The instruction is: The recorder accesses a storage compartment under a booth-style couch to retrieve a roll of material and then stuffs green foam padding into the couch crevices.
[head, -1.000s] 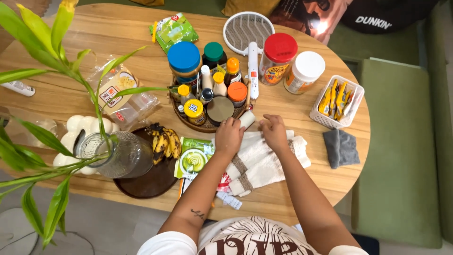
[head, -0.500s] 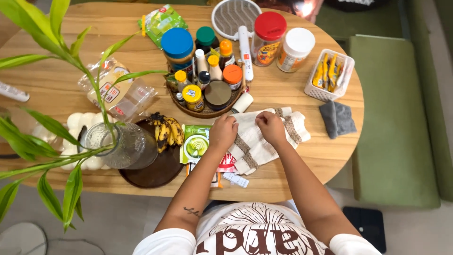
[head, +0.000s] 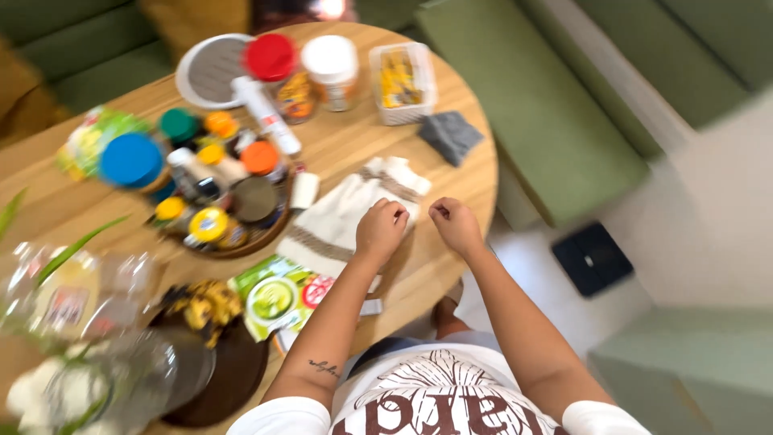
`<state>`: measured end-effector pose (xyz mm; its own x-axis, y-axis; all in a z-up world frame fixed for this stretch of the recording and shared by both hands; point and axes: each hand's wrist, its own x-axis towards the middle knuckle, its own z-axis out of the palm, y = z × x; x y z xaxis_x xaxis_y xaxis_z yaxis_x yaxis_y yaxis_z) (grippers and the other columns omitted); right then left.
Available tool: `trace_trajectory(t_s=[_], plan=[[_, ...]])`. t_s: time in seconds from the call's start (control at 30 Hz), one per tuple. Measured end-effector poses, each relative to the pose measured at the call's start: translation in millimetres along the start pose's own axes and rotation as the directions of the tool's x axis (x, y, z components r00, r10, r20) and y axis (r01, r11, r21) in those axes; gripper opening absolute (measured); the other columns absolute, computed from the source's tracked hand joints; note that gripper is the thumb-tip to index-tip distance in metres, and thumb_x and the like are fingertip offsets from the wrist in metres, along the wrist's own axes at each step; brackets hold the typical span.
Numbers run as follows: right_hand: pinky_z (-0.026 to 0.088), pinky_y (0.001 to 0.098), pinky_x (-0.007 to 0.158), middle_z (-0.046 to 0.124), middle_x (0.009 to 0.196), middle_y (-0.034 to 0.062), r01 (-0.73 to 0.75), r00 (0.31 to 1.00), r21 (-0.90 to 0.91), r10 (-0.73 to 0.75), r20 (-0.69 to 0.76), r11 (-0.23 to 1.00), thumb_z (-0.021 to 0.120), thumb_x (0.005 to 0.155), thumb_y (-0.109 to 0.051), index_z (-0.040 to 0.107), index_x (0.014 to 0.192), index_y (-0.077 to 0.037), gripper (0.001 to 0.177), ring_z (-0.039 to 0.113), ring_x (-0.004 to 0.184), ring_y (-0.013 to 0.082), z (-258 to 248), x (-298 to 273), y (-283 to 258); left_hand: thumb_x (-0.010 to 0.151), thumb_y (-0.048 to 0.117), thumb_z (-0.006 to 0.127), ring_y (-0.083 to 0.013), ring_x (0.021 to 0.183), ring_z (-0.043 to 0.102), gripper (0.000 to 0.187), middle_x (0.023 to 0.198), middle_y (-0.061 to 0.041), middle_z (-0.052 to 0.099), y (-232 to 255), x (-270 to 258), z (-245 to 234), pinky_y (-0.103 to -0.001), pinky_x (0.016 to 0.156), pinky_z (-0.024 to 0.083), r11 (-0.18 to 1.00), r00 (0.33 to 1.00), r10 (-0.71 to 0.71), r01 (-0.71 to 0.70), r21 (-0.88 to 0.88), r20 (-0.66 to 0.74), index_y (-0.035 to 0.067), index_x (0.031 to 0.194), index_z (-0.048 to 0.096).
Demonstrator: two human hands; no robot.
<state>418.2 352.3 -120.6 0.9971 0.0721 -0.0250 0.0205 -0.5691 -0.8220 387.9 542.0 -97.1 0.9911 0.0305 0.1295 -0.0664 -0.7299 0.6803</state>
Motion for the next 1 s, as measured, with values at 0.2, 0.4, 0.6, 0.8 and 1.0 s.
trace_trajectory(t_s=[0.2, 0.4, 0.6, 0.8, 1.0], plan=[[0.054, 0.032, 0.071, 0.073, 0.083, 0.0094, -0.175, 0.948, 0.08, 0.19, -0.256, 0.981, 0.071, 0.092, -0.016, 0.074, 0.098, -0.001, 0.017, 0.066, 0.074, 0.018, -92.2, -25.5, 61.6, 0.089, 0.025, 0.071, -0.0299, 0.086, 0.067, 0.014, 0.092, -0.008, 0.069, 83.0, 25.4, 82.0, -0.043, 0.074, 0.054, 0.969, 0.96, 0.218, -0.191, -0.157, 0.174, 0.011, 0.089, 0.074], [0.051, 0.0295, 0.063, 0.071, 0.075, 0.0057, -0.222, 0.887, 0.195, 0.281, -0.366, 0.955, 0.071, 0.092, -0.017, 0.075, 0.096, -0.002, 0.016, 0.061, 0.067, 0.0112, -159.2, -27.2, 154.5, 0.088, 0.026, 0.071, -0.0294, 0.083, 0.068, 0.014, 0.091, -0.006, 0.069, 157.8, 56.4, 171.0, -0.043, 0.071, 0.054, 0.96, 0.912, 0.268, -0.225, -0.167, 0.311, 0.012, 0.088, 0.074], [0.051, 0.0307, 0.061, 0.069, 0.073, 0.0065, -0.283, 0.856, 0.173, 0.33, -0.399, 0.943, 0.072, 0.094, -0.019, 0.074, 0.097, -0.002, 0.017, 0.059, 0.065, 0.0122, -249.5, -2.1, 230.3, 0.089, 0.027, 0.07, -0.0273, 0.083, 0.068, 0.014, 0.093, -0.005, 0.069, 238.9, 99.5, 272.6, -0.042, 0.071, 0.054, 0.971, 0.893, 0.215, -0.15, -0.187, 0.395, 0.013, 0.088, 0.074], [0.051, 0.0288, 0.063, 0.071, 0.077, 0.004, -0.288, 0.862, 0.183, 0.338, -0.377, 0.94, 0.07, 0.094, -0.019, 0.074, 0.098, -0.003, 0.016, 0.061, 0.068, 0.01, -317.4, 37.7, 255.9, 0.09, 0.028, 0.07, -0.0255, 0.083, 0.068, 0.015, 0.096, -0.003, 0.069, 279.4, 137.7, 328.0, -0.041, 0.071, 0.054, 0.983, 0.895, 0.141, -0.076, -0.166, 0.423, 0.014, 0.09, 0.074], [0.051, 0.0286, 0.065, 0.07, 0.077, 0.0039, -0.351, 0.875, 0.191, 0.394, -0.282, 0.917, 0.071, 0.093, -0.02, 0.075, 0.099, -0.003, 0.018, 0.06, 0.068, 0.0116, -315.6, 81.5, 272.9, 0.089, 0.026, 0.071, -0.0255, 0.083, 0.068, 0.014, 0.096, -0.004, 0.07, 240.7, 174.9, 351.4, -0.041, 0.072, 0.054, 0.991, 0.928, -0.002, 0.052, -0.121, 0.374, 0.013, 0.089, 0.074]])
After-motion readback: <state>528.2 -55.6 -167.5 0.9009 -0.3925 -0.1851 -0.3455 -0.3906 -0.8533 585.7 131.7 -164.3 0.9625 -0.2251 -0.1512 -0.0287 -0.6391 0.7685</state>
